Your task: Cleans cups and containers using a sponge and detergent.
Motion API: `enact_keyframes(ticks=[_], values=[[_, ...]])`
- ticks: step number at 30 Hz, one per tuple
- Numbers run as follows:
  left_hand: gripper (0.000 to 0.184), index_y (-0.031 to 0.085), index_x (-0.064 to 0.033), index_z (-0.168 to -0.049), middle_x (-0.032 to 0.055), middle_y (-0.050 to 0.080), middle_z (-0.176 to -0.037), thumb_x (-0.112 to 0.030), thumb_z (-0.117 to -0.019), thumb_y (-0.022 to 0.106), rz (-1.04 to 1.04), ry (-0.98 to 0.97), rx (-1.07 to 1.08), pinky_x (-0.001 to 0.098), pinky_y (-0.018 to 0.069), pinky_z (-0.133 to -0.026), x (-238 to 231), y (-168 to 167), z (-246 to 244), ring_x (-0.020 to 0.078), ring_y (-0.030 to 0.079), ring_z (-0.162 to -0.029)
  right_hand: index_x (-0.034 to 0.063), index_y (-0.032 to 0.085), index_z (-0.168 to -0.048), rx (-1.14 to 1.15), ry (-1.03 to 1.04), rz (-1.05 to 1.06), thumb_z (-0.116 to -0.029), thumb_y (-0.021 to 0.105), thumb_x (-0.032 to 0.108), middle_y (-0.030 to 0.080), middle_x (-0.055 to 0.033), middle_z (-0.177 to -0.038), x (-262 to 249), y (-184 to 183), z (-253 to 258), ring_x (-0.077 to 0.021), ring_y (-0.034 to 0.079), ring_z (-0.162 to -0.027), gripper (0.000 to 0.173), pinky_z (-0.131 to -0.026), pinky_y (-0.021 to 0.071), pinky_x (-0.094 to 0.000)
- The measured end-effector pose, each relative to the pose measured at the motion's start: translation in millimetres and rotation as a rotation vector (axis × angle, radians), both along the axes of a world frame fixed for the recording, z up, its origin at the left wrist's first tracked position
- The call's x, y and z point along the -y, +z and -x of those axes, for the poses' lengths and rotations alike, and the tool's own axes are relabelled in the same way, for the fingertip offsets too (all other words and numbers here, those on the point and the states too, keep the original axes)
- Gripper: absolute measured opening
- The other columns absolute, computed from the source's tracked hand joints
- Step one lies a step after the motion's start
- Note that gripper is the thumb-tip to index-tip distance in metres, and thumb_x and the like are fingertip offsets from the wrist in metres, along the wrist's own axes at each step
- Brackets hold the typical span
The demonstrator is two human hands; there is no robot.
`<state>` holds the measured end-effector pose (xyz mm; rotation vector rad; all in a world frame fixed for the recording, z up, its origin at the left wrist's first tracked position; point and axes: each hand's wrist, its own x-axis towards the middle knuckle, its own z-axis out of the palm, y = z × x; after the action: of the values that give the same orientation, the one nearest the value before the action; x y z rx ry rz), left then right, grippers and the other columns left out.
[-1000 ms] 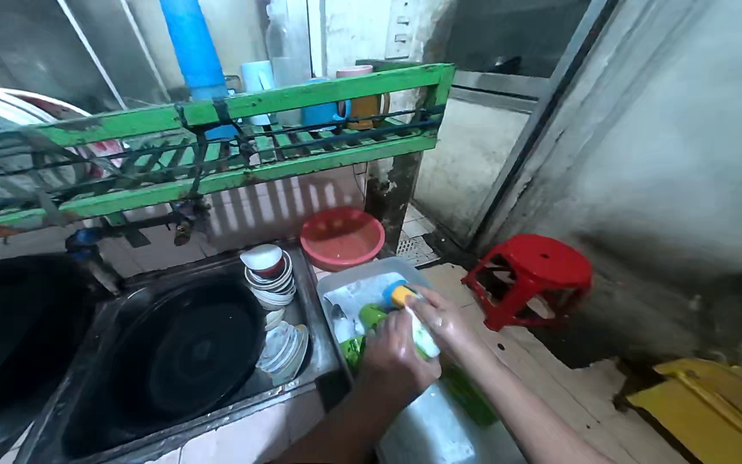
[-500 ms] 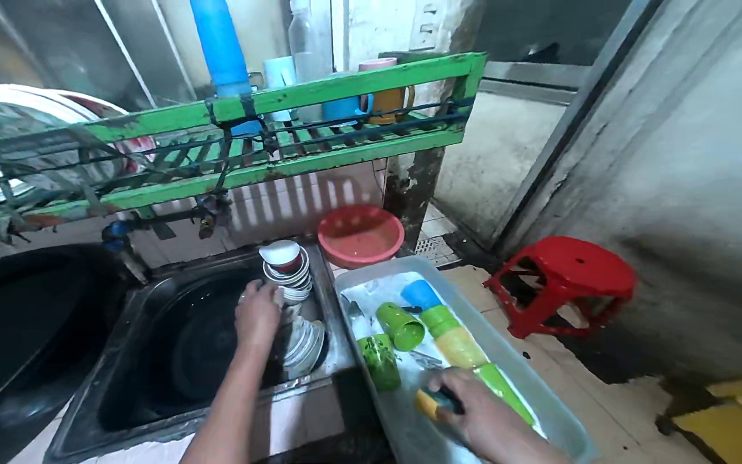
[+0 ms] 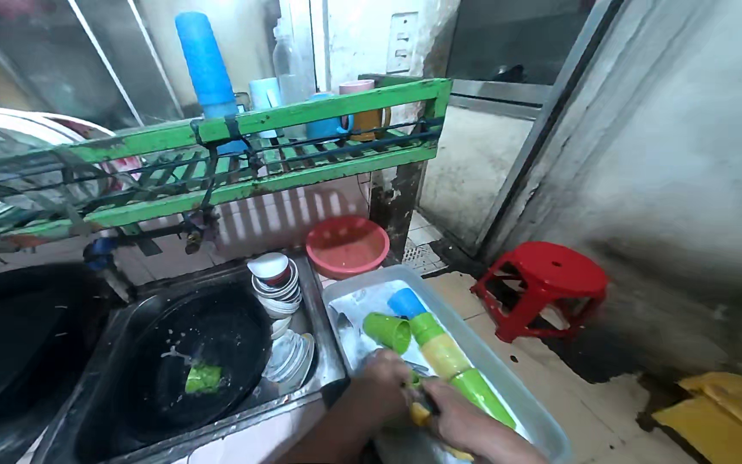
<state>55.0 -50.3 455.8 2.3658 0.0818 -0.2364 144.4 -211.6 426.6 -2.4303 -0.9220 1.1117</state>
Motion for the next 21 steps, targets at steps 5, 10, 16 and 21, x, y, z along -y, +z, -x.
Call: enact_keyframes(ticks=[5, 10, 16, 21], values=[[0.025, 0.065, 0.0055, -0.112, 0.0151, 0.052, -0.146, -0.011, -0.0932, 0.066, 0.704, 0.214, 0.090, 0.0382, 0.0457, -0.109, -41.4, 21.6, 5.5, 0.0203, 0.051, -0.133, 0.0094, 0.048, -0.150, -0.312, -0.591, -0.458, -0.0914, 0.057, 0.011, 0.057, -0.0194, -0.140, 30.5, 32.4, -8.4, -0.0304, 0.060, -0.121, 0.059, -0.099, 0.0505, -0.0510], [0.051, 0.027, -0.0089, -0.157, 0.0203, 0.060, -0.129, -0.022, -0.1098, 0.043, 1.258, 0.724, 0.113, 0.0455, 0.0578, -0.088, -4.4, 12.9, -10.0, 0.0269, 0.066, -0.107, -0.0019, 0.046, -0.151, 0.198, -0.419, -0.941, -0.0946, 0.059, 0.030, 0.048, -0.0223, -0.152, -8.8, 41.6, 36.0, -0.0306, 0.047, -0.140, 0.066, -0.115, 0.0400, -0.0462], [0.088, 0.012, -0.0251, -0.163, 0.0208, 0.059, -0.127, -0.018, -0.0942, 0.064, 1.076, 0.404, -0.147, 0.0439, 0.0588, -0.067, -12.1, 18.2, -5.1, 0.0292, 0.068, -0.089, 0.0043, 0.060, -0.137, -0.036, -0.634, -0.804, -0.1006, 0.057, 0.013, 0.068, -0.0148, -0.120, -27.3, 57.8, -17.1, -0.0205, 0.067, -0.105, 0.038, -0.091, 0.0553, -0.0411], [0.041, 0.054, -0.0036, -0.140, 0.0186, 0.065, -0.121, -0.024, -0.1048, 0.057, 1.048, 0.589, 0.113, 0.0431, 0.0594, -0.076, -51.3, 19.7, -15.2, 0.0268, 0.068, -0.097, -0.0014, 0.062, -0.127, -0.207, -0.650, -0.763, -0.0973, 0.059, 0.006, 0.069, -0.0125, -0.105, -30.9, 62.8, -2.4, -0.0170, 0.067, -0.086, 0.031, -0.078, 0.0572, -0.0358]])
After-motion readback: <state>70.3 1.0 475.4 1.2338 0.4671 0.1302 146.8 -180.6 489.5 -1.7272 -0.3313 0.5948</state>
